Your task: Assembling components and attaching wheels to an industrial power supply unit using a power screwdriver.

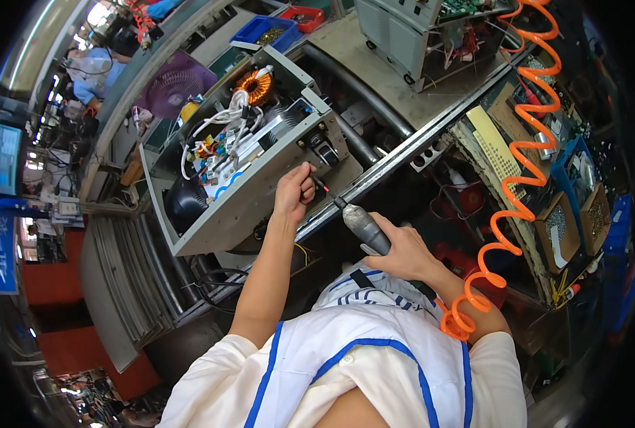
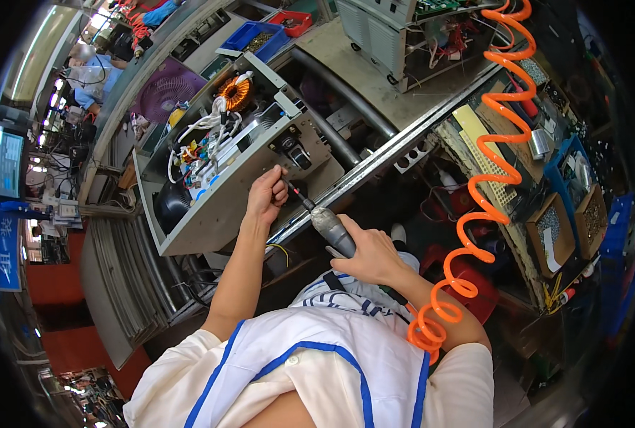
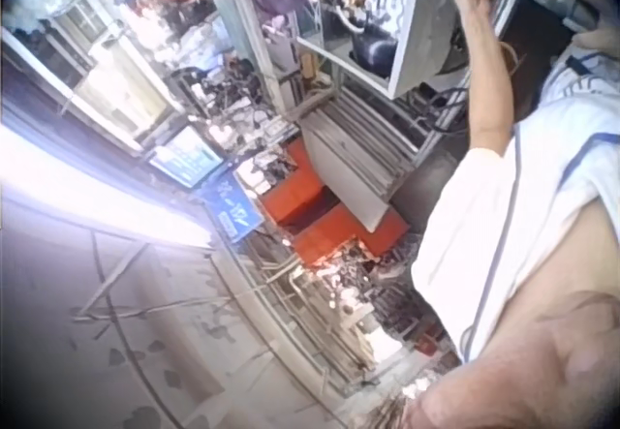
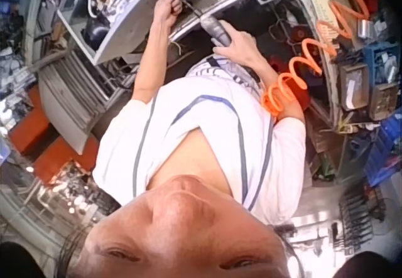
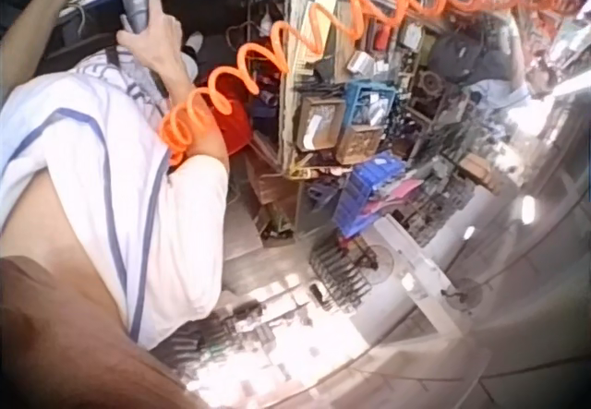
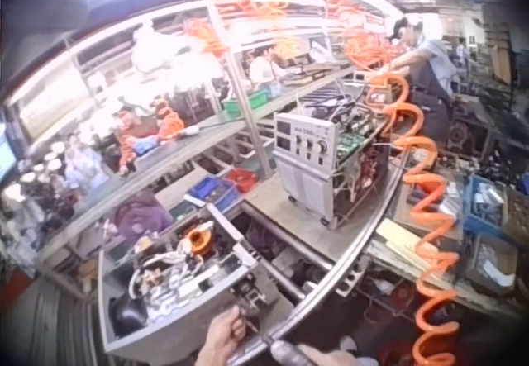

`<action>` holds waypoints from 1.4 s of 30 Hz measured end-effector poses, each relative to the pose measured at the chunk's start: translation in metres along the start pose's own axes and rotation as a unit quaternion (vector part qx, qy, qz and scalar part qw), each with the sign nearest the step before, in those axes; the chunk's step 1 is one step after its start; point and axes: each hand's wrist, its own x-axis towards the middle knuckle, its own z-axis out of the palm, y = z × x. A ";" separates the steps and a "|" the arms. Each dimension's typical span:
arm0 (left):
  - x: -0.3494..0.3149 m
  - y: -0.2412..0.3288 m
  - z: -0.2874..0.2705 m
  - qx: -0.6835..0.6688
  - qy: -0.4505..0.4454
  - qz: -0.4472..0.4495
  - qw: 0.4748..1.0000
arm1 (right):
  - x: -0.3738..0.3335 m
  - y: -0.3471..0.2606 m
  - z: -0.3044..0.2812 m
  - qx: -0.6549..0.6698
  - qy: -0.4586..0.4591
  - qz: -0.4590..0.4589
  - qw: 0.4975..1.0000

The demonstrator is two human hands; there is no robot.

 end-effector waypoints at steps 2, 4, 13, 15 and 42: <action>0.000 0.004 0.004 0.106 0.029 0.021 0.994 | 0.000 0.003 -0.002 -0.022 0.000 -0.006 1.000; 0.000 0.002 0.004 0.012 -0.009 0.011 1.000 | 0.002 0.012 -0.002 0.013 -0.010 -0.002 1.000; 0.008 -0.001 0.001 -0.143 -0.027 -0.054 0.988 | 0.010 0.021 0.014 0.099 0.012 0.010 0.995; 0.009 0.003 0.004 -0.117 0.001 -0.069 0.991 | 0.009 0.022 0.016 0.090 0.008 0.026 0.996; 0.026 0.012 0.009 -0.197 0.082 -0.081 0.974 | 0.033 0.006 0.039 0.166 0.090 0.021 0.982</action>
